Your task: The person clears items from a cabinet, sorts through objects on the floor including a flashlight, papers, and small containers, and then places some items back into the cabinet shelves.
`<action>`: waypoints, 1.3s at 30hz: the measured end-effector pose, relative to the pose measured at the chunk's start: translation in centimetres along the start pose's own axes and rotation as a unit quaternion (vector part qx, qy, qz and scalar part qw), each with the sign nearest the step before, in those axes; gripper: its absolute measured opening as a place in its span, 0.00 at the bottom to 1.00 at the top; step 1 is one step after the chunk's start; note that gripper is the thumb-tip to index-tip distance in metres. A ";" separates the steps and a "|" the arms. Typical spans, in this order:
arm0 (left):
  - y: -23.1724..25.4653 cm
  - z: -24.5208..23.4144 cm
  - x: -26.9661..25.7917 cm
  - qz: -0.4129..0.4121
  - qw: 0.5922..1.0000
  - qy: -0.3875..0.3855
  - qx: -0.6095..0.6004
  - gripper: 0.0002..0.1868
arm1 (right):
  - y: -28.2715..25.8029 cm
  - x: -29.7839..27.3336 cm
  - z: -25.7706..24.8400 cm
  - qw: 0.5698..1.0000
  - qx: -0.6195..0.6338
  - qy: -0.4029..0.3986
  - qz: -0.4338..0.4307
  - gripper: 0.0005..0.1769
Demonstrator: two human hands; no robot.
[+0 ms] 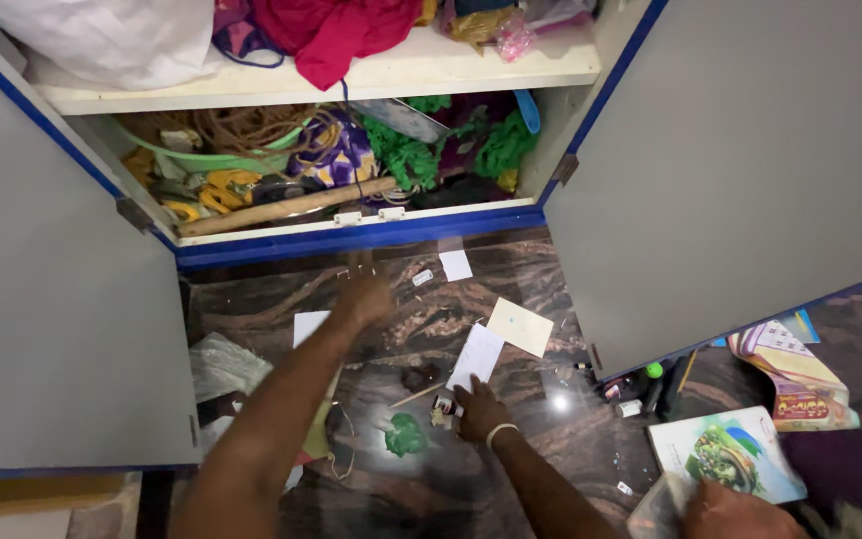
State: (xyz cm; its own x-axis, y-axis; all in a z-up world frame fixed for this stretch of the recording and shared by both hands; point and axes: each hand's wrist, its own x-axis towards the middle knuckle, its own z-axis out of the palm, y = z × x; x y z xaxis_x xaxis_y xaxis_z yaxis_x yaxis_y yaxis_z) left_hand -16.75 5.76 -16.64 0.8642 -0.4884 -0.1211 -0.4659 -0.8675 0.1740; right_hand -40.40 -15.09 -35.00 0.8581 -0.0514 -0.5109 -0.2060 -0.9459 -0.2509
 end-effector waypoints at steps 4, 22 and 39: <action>-1.0 6.5 -2.7 -0.005 0.990 -0.140 -0.017 0.37 | 0.5 0.2 0.4 0.997 0.047 0.053 0.040 0.40; 2.7 20.1 -15.3 0.064 0.970 -0.233 -0.001 0.49 | -5.7 -3.0 4.4 0.934 0.014 0.259 -0.246 0.33; 4.6 16.4 -16.2 0.033 0.991 -0.116 -0.055 0.26 | 3.7 1.5 3.8 0.894 0.344 0.280 0.060 0.24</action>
State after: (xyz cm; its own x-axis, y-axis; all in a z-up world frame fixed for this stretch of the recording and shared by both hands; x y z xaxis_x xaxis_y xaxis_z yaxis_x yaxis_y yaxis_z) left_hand -36.02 8.14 -29.90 0.7598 -0.5627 -0.3257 -0.4845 -0.8241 0.2934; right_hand -41.65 -17.42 -39.78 0.8714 -0.4747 -0.1239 -0.3880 -0.5121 -0.7663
